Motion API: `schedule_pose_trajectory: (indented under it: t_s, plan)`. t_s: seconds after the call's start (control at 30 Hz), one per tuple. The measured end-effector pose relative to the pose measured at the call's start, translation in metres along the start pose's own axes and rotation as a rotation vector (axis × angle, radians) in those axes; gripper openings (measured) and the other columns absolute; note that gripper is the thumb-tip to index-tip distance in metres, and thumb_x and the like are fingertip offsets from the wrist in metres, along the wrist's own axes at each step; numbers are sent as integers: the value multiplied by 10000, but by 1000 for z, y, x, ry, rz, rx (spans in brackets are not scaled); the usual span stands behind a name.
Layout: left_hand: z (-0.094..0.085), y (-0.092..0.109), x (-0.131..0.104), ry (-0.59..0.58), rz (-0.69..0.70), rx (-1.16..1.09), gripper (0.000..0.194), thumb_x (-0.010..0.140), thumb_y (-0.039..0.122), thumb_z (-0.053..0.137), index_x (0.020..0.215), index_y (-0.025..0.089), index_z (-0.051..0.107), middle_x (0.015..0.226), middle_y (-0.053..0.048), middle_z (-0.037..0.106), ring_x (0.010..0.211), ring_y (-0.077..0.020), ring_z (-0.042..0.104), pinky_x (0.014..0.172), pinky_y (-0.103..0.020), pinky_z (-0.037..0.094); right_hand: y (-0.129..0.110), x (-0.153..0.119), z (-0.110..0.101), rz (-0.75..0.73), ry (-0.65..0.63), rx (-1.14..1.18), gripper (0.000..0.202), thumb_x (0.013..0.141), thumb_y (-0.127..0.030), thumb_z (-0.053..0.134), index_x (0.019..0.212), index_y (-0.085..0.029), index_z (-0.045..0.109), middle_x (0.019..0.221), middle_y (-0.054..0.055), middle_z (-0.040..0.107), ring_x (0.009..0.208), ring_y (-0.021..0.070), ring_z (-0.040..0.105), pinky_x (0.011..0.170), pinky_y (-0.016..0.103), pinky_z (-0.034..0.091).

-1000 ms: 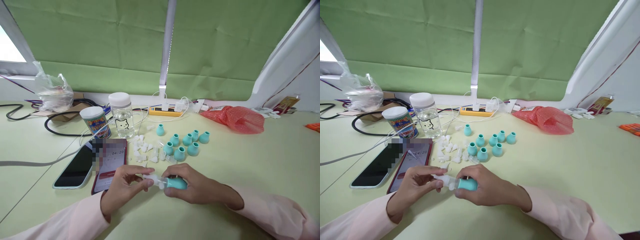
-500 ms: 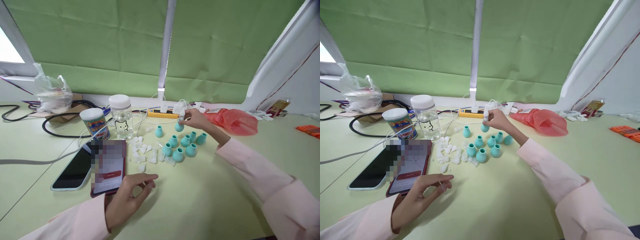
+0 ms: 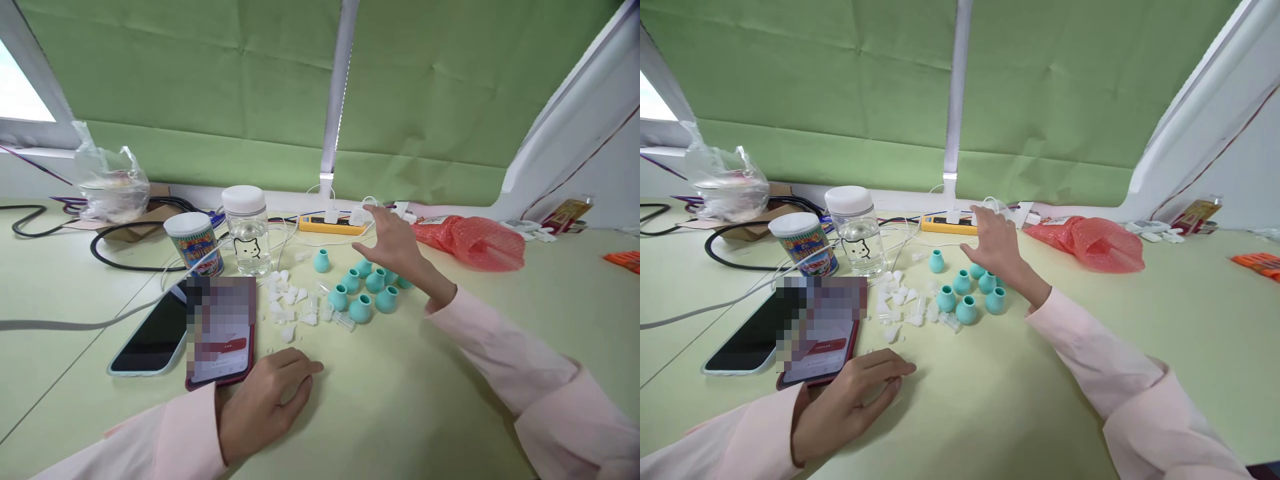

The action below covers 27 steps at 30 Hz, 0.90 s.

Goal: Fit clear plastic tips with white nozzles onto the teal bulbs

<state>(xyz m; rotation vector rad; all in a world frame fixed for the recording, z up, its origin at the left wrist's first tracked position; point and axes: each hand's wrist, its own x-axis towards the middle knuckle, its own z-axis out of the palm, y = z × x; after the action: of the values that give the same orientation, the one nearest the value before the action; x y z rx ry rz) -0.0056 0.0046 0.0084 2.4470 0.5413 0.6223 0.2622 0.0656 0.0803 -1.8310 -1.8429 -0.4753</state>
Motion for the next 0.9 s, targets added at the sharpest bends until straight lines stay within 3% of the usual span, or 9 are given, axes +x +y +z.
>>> schedule_pose_trajectory:
  t_s: [0.03,0.1,0.17,0.27,0.43,0.57,0.67,0.73,0.9]
  plan:
    - [1,-1,0,-13,58,56,267,815,99,372,949,141,599,786,-77,618,724,-177,582,627,-276,473,-12,-5,-6,-118,92,-13,498,735,-305,531,1169,-104,391,1166,158,466,1061,300,414,863,430,313]
    - [3,-3,-1,-38,165,195,261,820,101,358,934,128,591,760,-86,604,697,-189,566,599,-297,476,-37,-18,-12,-386,85,2,265,820,-228,408,1048,-112,478,995,129,555,954,239,474,818,373,343]
    - [5,-5,-2,-49,223,348,242,817,105,362,916,119,583,789,-103,601,725,-215,559,599,-333,486,-60,-32,-9,-647,-115,-19,205,838,-150,346,934,-132,526,828,95,582,807,201,505,730,337,363]
    - [7,-8,-1,-38,198,566,228,796,112,406,959,103,566,963,-155,577,927,-298,520,713,-431,478,-85,-50,6,-835,-310,-104,167,814,-114,376,850,-127,539,794,93,571,791,211,497,673,336,354]
    - [7,-14,3,-75,105,748,262,787,93,446,1032,102,541,1090,-162,536,1081,-324,433,870,-493,377,-96,-61,28,-841,-492,-194,134,771,-78,419,803,-119,543,757,81,575,742,205,518,663,343,352]
    - [6,-18,4,-78,93,844,259,797,96,477,1045,129,545,1104,-125,549,1081,-322,427,903,-564,292,-94,-55,26,-809,-488,-171,125,791,-147,426,809,-123,548,765,82,571,754,215,516,667,353,354]
    - [6,-20,5,-69,120,854,218,803,77,483,994,124,576,1035,-102,589,1018,-305,462,894,-551,300,-94,-49,23,-752,-423,-173,159,787,-219,446,856,-118,548,840,111,562,822,258,504,646,357,360]
    - [6,-19,6,-59,147,829,194,797,41,480,936,107,599,940,-93,614,947,-284,492,865,-515,335,-95,-45,25,-690,-428,-220,157,755,-159,463,880,-114,548,879,126,562,850,279,504,634,353,362]
    - [4,-17,5,18,202,758,213,809,-4,421,843,100,604,781,-94,606,837,-262,503,735,-486,380,-97,-38,29,-588,-650,-230,180,716,-81,469,872,-113,553,767,104,596,703,228,560,563,293,346]
